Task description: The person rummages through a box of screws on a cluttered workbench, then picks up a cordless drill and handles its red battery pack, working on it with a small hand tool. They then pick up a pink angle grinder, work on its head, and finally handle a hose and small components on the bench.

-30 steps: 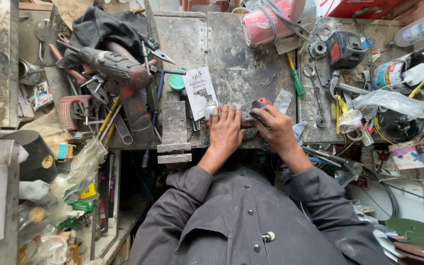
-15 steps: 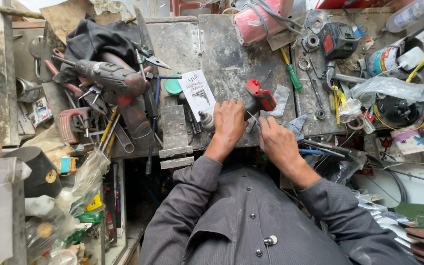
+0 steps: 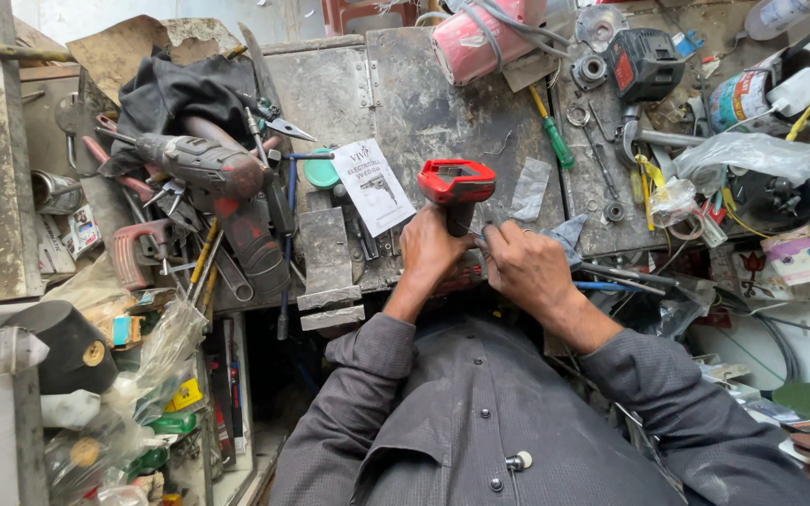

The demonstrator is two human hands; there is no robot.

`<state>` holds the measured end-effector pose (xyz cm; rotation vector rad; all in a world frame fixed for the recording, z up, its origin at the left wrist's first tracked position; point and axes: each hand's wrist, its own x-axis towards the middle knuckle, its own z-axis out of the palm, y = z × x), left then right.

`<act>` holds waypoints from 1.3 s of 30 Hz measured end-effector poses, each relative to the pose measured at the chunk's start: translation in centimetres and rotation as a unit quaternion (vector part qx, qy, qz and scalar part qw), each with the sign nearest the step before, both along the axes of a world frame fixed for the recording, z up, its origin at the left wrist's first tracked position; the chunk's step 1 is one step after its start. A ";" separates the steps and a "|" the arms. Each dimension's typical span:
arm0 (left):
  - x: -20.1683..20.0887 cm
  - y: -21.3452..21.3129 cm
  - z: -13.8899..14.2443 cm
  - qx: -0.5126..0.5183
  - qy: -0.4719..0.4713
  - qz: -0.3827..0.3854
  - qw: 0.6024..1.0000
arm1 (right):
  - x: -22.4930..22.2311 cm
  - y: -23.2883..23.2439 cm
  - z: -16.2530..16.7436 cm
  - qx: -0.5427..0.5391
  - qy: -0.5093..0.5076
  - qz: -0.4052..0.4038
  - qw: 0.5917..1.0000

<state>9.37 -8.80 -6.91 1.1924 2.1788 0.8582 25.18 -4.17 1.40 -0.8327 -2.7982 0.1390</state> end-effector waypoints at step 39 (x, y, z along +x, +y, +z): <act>5.0 3.1 -5.6 0.226 -0.361 -0.113 0.898 | 3.3 3.7 1.7 0.130 -0.150 0.186 0.962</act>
